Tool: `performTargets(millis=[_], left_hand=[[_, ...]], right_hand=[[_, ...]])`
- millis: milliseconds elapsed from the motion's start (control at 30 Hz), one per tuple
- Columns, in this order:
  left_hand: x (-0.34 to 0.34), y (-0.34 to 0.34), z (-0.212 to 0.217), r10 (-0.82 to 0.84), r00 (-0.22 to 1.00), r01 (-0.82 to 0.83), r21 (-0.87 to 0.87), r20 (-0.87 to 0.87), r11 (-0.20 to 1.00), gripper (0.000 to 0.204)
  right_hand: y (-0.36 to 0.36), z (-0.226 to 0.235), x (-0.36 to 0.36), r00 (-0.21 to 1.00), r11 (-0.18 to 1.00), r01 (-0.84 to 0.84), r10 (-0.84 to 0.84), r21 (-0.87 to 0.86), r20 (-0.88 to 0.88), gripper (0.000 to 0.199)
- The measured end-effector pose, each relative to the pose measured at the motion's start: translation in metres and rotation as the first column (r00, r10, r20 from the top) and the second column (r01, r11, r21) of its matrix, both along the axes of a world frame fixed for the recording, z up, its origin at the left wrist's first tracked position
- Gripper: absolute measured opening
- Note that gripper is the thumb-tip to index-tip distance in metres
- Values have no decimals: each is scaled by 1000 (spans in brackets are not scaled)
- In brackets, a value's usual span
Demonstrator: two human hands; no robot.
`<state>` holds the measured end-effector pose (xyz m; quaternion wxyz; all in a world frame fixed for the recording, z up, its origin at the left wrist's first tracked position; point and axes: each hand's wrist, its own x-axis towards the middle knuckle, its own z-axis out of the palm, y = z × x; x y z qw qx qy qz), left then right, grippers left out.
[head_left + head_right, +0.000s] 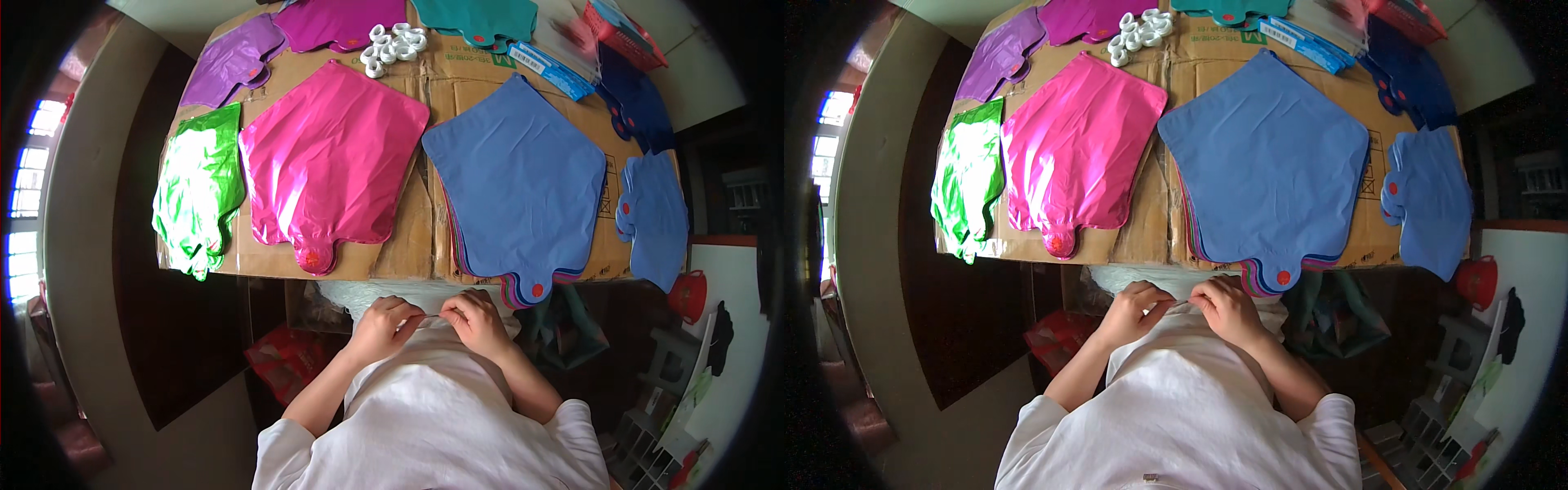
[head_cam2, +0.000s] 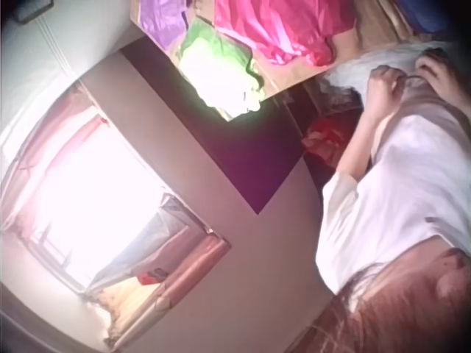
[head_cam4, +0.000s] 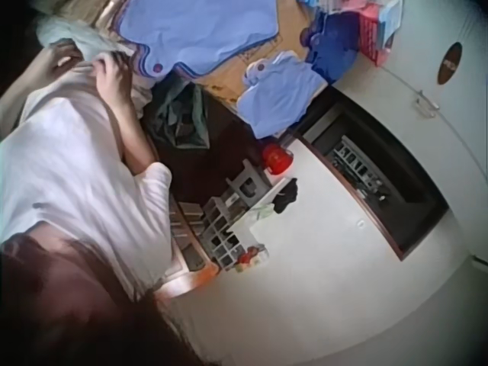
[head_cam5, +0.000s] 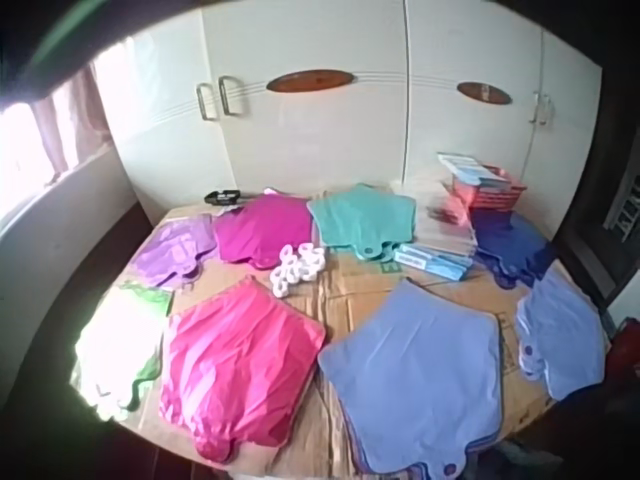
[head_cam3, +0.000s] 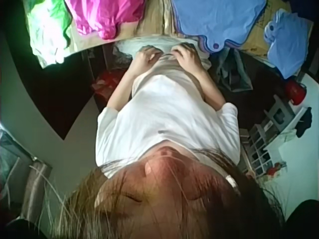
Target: Threading string through plastic clips and attaching them to colorful plastic sheets.
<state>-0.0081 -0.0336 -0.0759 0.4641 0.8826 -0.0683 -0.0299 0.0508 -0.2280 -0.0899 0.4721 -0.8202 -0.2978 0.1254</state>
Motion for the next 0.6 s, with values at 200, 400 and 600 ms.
performTargets(millis=[200, 400, 600], left_hand=[[-1, 11, 5, -1, 947, -84, -251, -320, 964, 6], [-12, 64, 60, 42, 954, -299, -942, -296, 156, 13], [-39, 131, 176, 436, 871, 200, -974, 226, 104, 15]], right_hand=[[-1, 8, 3, 983, 998, -60, 62, 18, -172, 10], [-19, 21, 7, 959, 989, -145, 147, 29, -243, 14], [-21, 39, 7, 965, 984, -162, 174, 75, -195, 14]])
